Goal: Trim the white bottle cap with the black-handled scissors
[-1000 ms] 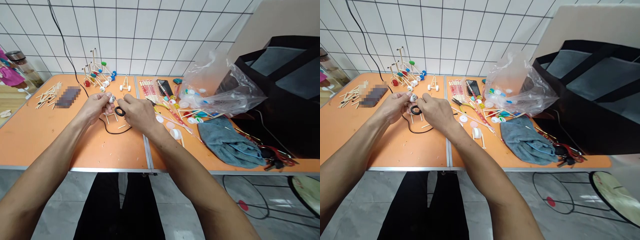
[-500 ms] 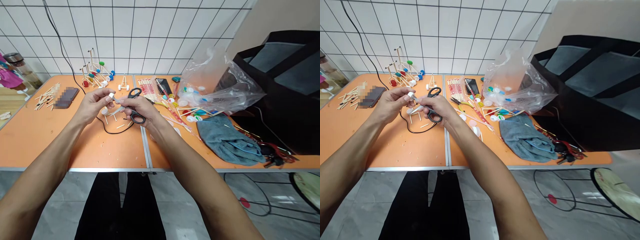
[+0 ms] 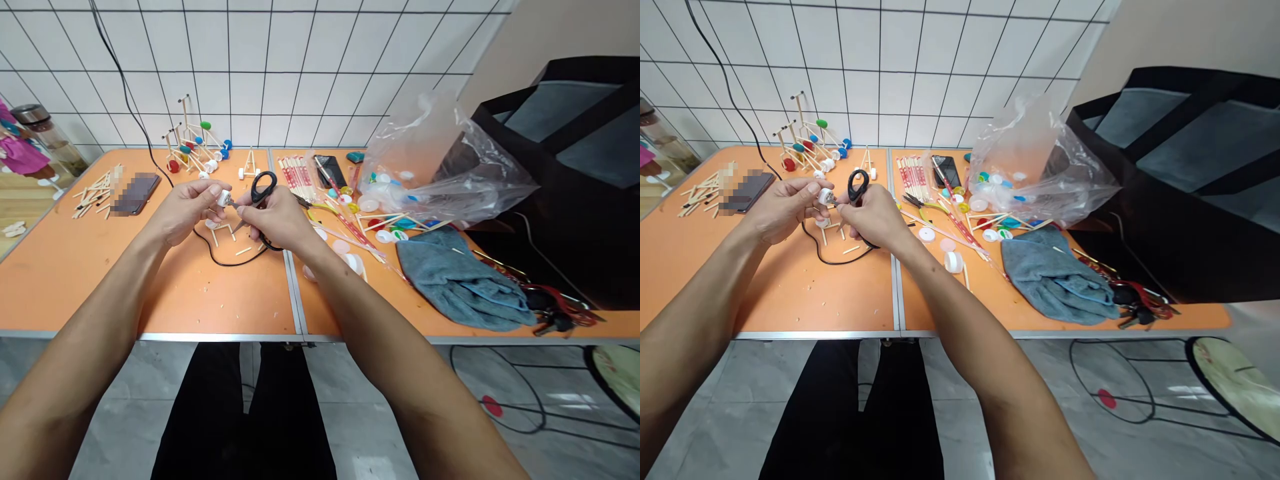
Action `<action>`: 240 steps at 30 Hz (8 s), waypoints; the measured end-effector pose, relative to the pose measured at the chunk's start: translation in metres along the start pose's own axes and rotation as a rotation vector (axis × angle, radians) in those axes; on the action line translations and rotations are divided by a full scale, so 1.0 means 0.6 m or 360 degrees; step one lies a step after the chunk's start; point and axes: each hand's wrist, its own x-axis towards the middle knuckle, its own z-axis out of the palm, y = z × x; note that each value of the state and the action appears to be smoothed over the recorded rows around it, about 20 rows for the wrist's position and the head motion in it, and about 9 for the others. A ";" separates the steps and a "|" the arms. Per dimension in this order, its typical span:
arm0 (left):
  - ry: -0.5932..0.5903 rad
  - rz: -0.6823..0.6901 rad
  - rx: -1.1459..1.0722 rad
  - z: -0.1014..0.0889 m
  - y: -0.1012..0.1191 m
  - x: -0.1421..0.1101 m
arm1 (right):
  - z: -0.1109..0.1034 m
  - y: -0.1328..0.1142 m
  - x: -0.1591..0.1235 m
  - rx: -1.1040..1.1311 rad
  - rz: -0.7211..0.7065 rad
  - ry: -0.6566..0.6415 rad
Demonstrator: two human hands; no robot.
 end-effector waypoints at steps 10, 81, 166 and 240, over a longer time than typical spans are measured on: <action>0.0038 0.0144 -0.0034 0.010 -0.012 0.003 | 0.003 -0.011 -0.002 0.0471 0.0336 -0.0130; -0.0052 0.0159 0.0074 0.006 0.004 -0.001 | 0.005 0.001 -0.007 -0.0152 -0.0310 0.0187; -0.0007 0.0307 0.0000 0.006 -0.006 0.009 | 0.012 -0.004 -0.007 0.0104 -0.0164 0.0163; 0.0047 0.0511 0.0030 0.018 -0.003 0.003 | -0.009 -0.014 0.010 0.1371 0.0624 -0.0448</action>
